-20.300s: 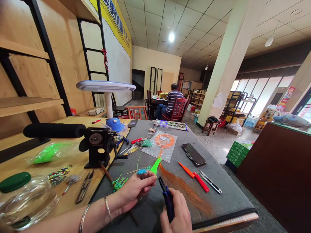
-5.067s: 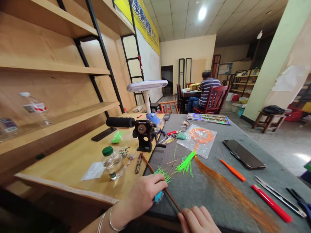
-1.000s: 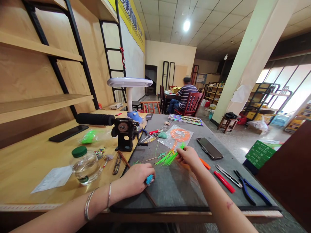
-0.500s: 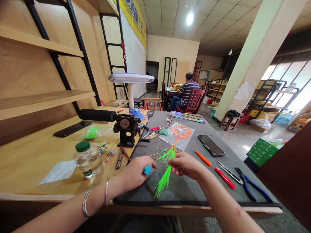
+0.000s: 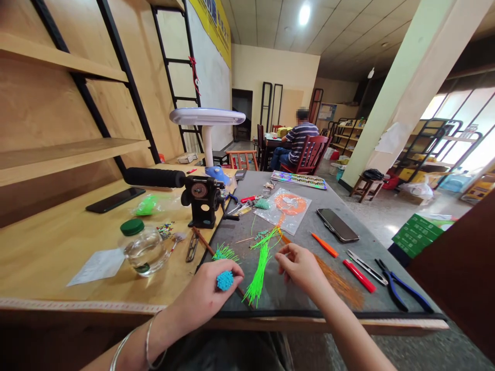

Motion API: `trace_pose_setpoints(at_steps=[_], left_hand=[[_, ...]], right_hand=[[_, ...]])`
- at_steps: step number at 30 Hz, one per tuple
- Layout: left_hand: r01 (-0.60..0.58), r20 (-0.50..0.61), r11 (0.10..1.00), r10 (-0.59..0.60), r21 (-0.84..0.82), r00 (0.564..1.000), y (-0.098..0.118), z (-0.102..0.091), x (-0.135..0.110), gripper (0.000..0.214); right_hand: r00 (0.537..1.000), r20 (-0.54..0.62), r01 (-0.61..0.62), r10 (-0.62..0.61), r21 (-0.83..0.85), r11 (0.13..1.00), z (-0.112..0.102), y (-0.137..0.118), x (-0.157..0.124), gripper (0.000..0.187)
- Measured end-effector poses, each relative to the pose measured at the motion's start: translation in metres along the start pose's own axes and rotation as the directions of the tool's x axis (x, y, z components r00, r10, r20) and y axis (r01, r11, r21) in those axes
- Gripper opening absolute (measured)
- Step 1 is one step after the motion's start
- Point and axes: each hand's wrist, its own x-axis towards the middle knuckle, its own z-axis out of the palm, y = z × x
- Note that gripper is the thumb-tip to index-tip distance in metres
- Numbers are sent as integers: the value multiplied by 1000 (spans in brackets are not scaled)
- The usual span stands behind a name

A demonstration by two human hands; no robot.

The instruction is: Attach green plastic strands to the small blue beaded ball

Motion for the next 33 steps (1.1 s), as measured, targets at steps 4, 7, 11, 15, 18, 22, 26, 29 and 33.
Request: trace_pose_setpoints(at_steps=[4, 7, 11, 15, 18, 22, 26, 29, 33], left_hand=[[91, 32, 995, -89, -51, 995, 3, 1, -8, 14], [154, 94, 988, -152, -21, 984, 5, 2, -8, 14], [198, 105, 980, -196, -3, 975, 7, 6, -7, 19], [241, 109, 965, -230, -100, 967, 1, 15, -4, 18], [299, 147, 924, -270, -240, 952, -4, 18, -5, 19], [389, 179, 801, -345, -456, 921, -3, 13, -22, 24], [471, 227, 518, -466, -714, 855, -1, 11, -47, 37], [538, 366, 166, -568, -826, 737, -4, 17, -57, 49], [523, 448, -40, -574, -852, 686, -4, 29, -57, 40]], right_hand=[[992, -60, 116, -112, 72, 991, 15, 19, -52, 32], [988, -112, 123, -110, 121, 985, 31, 37, -84, 35], [990, -137, 59, -28, 228, 972, 45, 58, -108, 39], [985, -162, -7, 61, 313, 950, 53, 76, -119, 44], [972, -206, -33, 115, 364, 931, 62, 90, -126, 46], [967, -186, -90, 172, 385, 918, 77, 112, -134, 48], [959, -185, -117, 212, 423, 898, 88, 135, -135, 55], [956, -239, -60, 170, 409, 911, 80, 142, -133, 53], [849, -528, 101, 19, 197, 975, 38, 134, -134, 44]])
